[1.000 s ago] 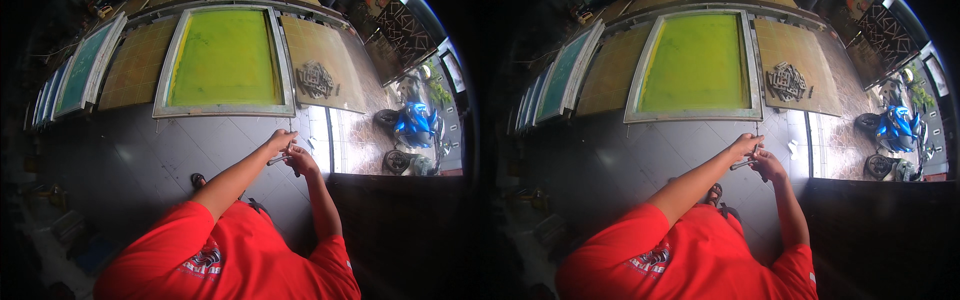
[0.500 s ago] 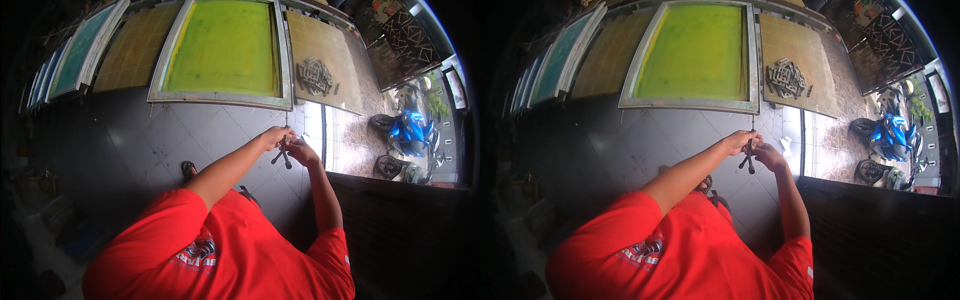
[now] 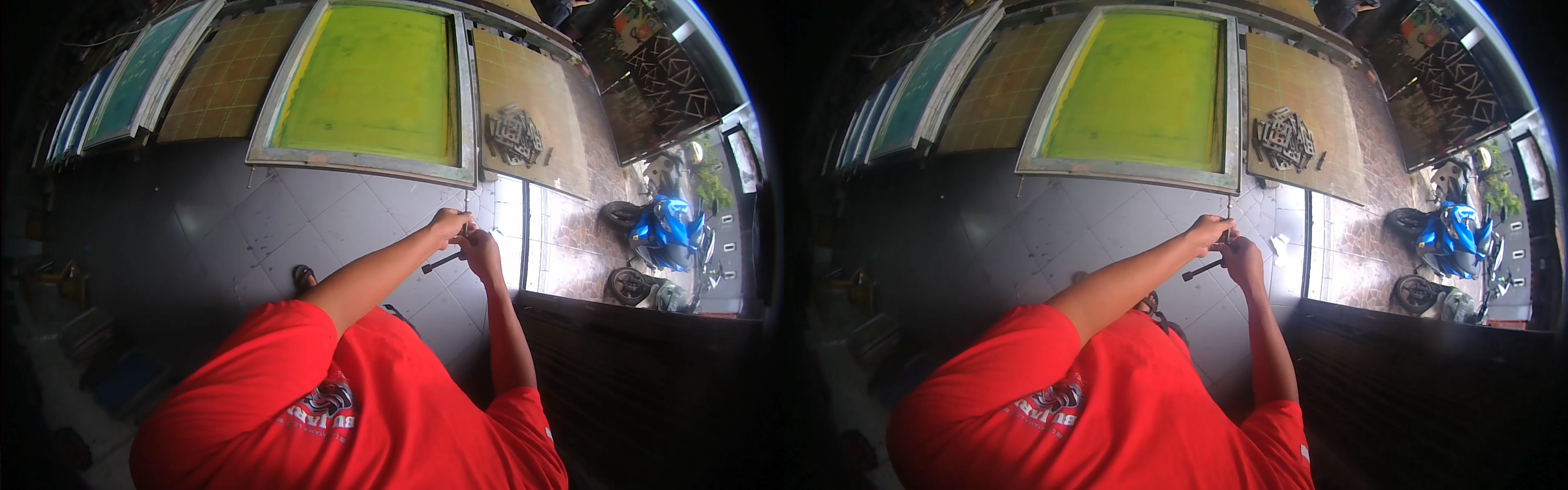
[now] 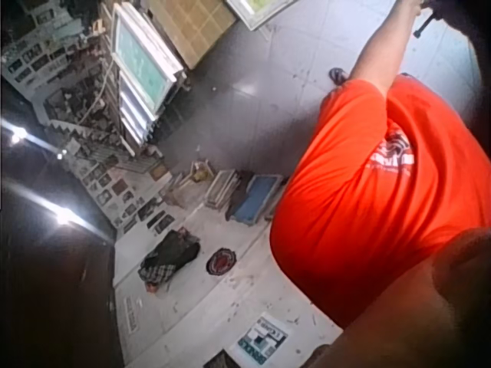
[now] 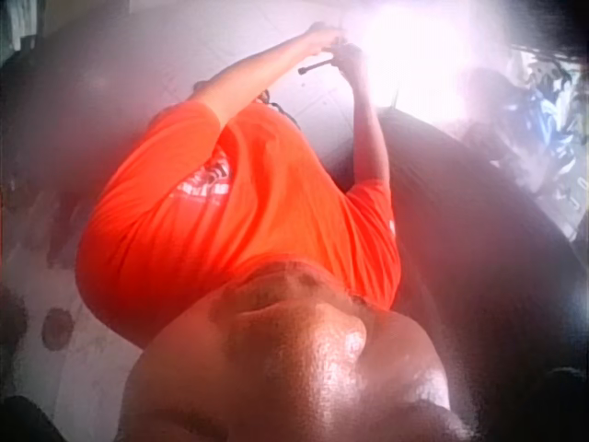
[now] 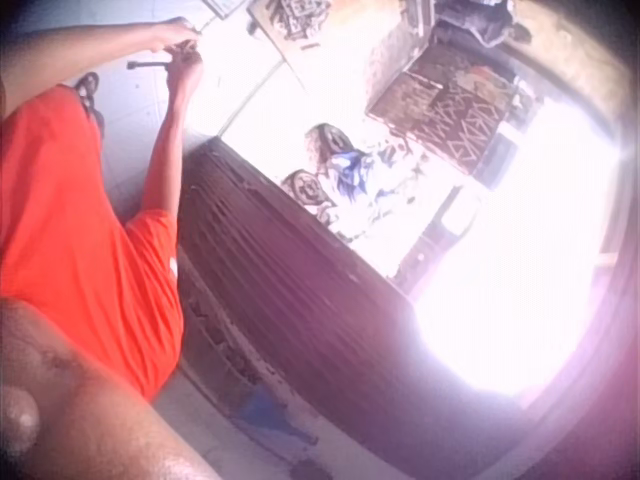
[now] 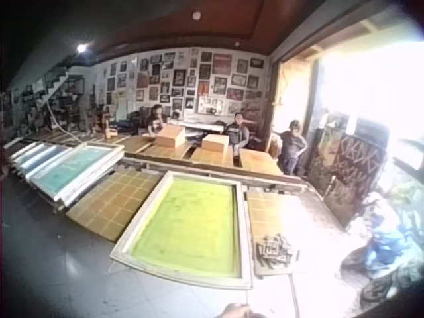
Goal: The person uses a T-handle socket wrench to loosen and then tighten the bolts on a screen printing frame, then lifts the frame to check the alignment before securing it again.
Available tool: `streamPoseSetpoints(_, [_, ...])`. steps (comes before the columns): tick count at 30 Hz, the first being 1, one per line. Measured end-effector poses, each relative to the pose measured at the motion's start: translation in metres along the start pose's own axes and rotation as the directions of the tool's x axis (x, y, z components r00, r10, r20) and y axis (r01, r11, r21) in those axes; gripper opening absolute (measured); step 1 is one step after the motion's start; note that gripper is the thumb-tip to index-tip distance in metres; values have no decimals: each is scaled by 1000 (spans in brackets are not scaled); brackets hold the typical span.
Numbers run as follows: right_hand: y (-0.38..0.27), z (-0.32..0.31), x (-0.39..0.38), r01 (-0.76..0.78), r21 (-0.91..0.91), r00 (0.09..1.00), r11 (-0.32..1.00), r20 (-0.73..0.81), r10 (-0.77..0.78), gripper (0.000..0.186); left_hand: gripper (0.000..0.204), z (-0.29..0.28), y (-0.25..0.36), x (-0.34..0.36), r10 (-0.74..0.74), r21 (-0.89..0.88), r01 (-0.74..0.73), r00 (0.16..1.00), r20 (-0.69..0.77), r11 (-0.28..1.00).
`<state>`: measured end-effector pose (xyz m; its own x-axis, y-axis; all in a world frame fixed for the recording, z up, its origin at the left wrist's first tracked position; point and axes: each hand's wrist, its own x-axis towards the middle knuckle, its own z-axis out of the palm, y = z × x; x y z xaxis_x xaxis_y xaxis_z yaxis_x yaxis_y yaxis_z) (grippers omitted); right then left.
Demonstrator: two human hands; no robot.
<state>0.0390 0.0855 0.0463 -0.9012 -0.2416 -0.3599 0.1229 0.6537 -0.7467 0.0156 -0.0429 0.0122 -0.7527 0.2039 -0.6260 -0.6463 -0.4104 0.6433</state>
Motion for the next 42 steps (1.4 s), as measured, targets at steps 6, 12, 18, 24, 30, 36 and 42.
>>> streamPoseSetpoints(6, [-25, -38, 9, 87, -471, 956, 878, -209, -207, 33, 21, -14, -19, 4, 88, -417, 21, 967, 239, 908])
streamPoseSetpoints(12, [9, -24, 61, -93, 557, 956, 826, 283, -83, 33, 20, -7, -26, 15, 122, -396, -24, 967, 223, 918])
streamPoseSetpoints(18, [7, -5, 70, -116, 660, 960, 742, 266, -87, 25, 27, 9, -22, 2, 301, 304, -246, 942, -149, 920])
streamPoseSetpoints(24, [6, -7, 75, -321, 622, 945, 714, 267, 192, 20, 29, 2, -29, 7, 273, 566, -189, 960, -67, 802])
streamPoseSetpoints(30, [8, -7, 71, -302, 629, 952, 717, 245, 186, 28, 37, -37, -79, -1, -5, 597, -54, 995, 96, 800])
streamPoseSetpoints(36, [1, 0, 59, -313, 800, 943, 511, 325, 69, 9, 39, -164, -62, -63, 320, 902, -72, 944, -76, 426])
streamPoseSetpoints(42, [30, 23, 73, -230, 904, 965, 360, 259, -34, 13, 38, -319, -123, -154, 359, 818, 205, 822, -441, 537])
